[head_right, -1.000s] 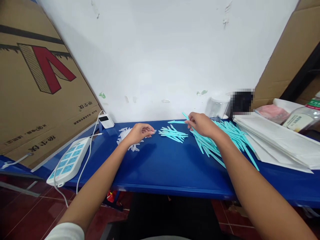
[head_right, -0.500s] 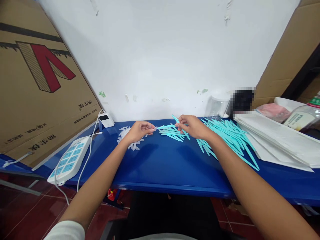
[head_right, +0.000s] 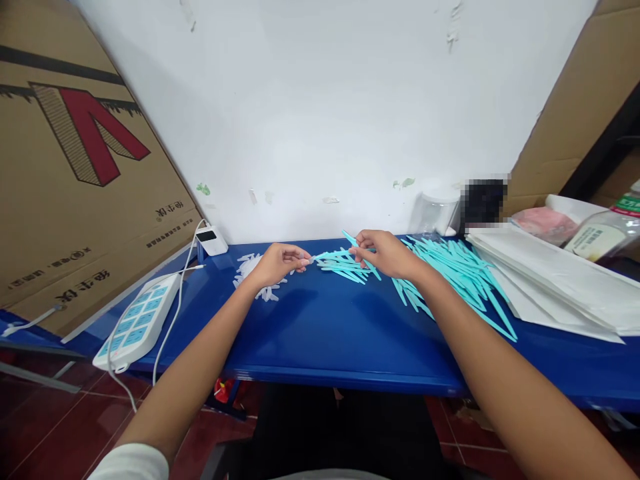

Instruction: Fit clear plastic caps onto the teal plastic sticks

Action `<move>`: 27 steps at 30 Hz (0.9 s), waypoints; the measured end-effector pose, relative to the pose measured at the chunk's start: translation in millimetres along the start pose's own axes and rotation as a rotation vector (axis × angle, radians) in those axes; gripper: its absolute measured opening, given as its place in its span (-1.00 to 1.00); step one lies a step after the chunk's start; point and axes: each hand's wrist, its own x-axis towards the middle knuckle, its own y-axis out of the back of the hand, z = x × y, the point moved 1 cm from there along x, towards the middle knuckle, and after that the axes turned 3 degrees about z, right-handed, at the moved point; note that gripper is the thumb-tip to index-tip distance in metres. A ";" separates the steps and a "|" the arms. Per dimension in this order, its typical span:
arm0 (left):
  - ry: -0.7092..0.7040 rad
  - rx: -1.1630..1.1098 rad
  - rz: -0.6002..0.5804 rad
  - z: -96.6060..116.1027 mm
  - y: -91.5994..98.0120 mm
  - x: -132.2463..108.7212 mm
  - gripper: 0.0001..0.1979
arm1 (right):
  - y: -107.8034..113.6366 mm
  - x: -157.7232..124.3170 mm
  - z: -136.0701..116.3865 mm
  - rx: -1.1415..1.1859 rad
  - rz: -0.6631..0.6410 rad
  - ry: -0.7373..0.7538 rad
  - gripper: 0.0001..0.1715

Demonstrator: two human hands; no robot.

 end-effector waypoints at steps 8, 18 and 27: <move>0.016 -0.033 0.000 0.0 -4.1 0.1 -0.64 | -7.8 -0.5 -5.4 -0.004 -0.016 0.016 -0.44; 0.019 -0.176 0.148 3.3 -17.7 -0.5 -0.51 | -17.3 1.4 -4.6 0.118 0.047 0.031 -0.50; -0.081 0.130 0.311 -9.7 -3.6 3.2 -0.76 | -16.3 11.6 27.0 -0.244 0.234 -0.127 -0.63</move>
